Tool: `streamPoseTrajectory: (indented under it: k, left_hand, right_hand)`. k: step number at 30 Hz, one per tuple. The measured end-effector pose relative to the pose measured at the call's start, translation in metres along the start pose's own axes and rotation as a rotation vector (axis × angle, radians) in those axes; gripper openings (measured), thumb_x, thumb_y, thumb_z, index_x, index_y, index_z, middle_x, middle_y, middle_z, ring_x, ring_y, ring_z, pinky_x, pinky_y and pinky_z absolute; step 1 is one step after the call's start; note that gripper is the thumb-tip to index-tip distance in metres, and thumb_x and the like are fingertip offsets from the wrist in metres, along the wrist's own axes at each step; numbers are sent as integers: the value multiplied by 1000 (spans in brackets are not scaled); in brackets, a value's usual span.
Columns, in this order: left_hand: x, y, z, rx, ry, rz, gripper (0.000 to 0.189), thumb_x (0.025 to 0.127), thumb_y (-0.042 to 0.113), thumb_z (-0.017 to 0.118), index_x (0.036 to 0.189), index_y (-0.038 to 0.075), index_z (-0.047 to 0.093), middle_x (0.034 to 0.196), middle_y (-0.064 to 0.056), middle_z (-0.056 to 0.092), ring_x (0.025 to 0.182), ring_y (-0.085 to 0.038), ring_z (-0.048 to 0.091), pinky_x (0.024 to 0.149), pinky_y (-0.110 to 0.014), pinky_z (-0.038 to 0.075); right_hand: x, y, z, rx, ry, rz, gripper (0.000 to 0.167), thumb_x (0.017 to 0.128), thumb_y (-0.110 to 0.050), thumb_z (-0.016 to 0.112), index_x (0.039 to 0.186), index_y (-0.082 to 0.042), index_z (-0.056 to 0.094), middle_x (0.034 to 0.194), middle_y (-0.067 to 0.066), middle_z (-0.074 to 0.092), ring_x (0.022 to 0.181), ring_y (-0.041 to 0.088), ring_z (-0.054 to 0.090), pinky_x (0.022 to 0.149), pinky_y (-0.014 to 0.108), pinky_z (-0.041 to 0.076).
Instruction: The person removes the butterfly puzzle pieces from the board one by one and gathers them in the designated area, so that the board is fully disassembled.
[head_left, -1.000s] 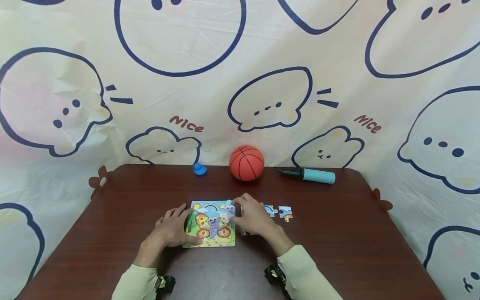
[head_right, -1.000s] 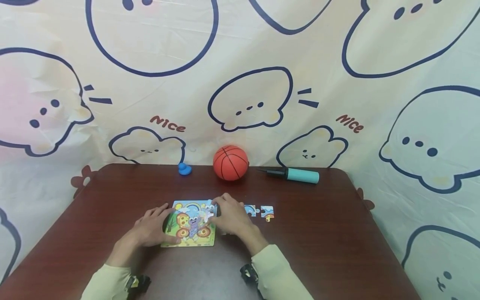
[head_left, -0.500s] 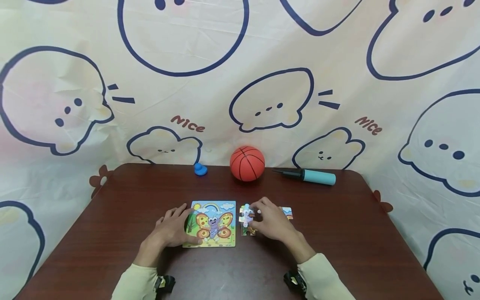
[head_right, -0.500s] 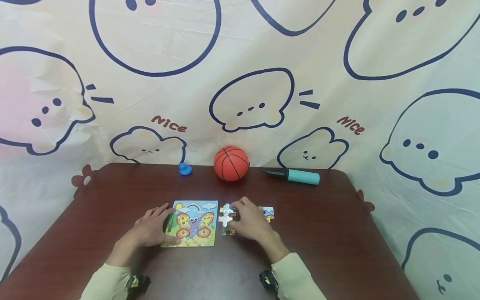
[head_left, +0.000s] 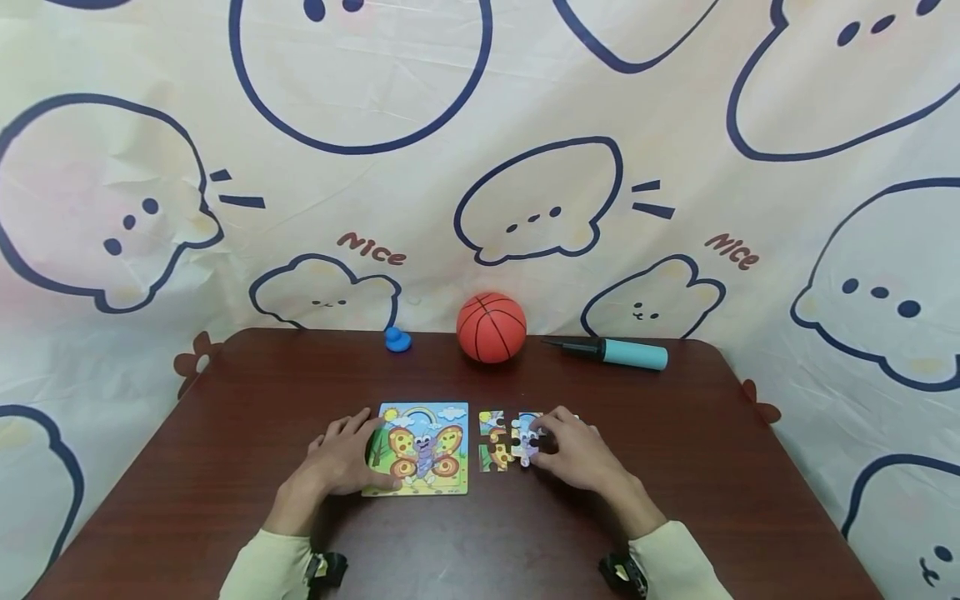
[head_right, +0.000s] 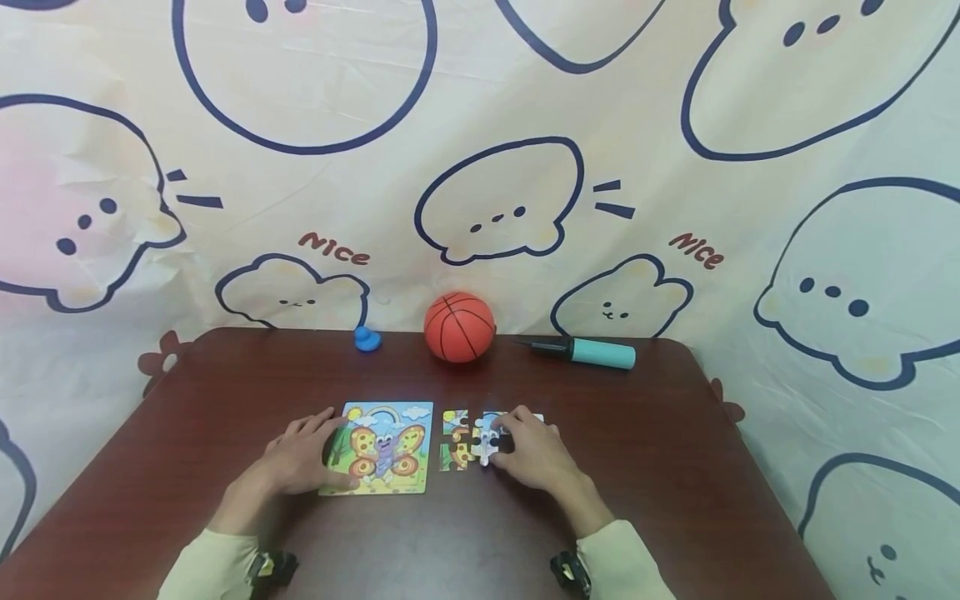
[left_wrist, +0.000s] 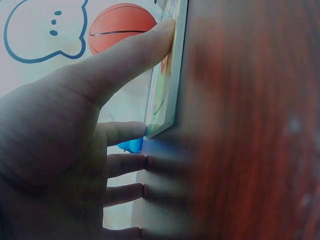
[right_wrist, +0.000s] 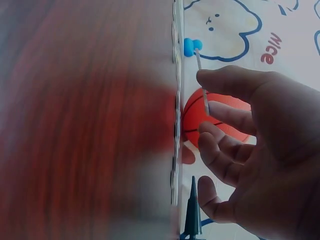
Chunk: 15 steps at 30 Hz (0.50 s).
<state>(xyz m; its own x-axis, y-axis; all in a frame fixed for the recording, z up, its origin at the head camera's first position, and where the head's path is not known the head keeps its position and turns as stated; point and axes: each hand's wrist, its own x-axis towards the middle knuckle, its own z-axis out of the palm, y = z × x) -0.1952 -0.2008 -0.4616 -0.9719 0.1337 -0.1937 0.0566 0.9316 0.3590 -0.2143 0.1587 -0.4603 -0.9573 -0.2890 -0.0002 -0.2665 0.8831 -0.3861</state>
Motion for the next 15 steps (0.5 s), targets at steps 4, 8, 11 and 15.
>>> streamPoseTrajectory:
  k: [4, 8, 11, 15]
  left_hand:
    - [0, -1, 0, 2, 0, -2, 111, 57, 68, 80, 146, 14, 41, 156, -21, 29, 135, -47, 29, 101, -74, 27]
    - [0, -1, 1, 2, 7, -2, 111, 56, 68, 80, 146, 14, 41, 156, -21, 29, 135, -48, 29, 101, -74, 27]
    - [0, -1, 1, 5, 10, 0, 111, 56, 67, 80, 146, 14, 41, 155, -21, 29, 135, -48, 29, 101, -74, 27]
    - [1, -1, 2, 10, 13, 4, 111, 57, 67, 80, 145, 14, 42, 155, -21, 29, 135, -48, 29, 100, -74, 28]
  right_hand:
    - [-3, 6, -3, -17, -36, -2, 38, 80, -37, 77, 115, -25, 66, 107, -5, 56, 94, 12, 52, 84, 44, 43]
    - [-5, 10, -3, -22, -79, -5, 37, 80, -36, 77, 114, -24, 66, 110, -3, 57, 98, 14, 53, 87, 50, 44]
    - [-5, 13, -2, -19, -108, 6, 37, 81, -36, 77, 114, -24, 67, 113, -2, 57, 100, 15, 54, 89, 52, 44]
    - [-5, 15, -1, -16, -129, 20, 36, 81, -36, 78, 114, -24, 67, 115, -1, 57, 102, 15, 55, 90, 53, 44]
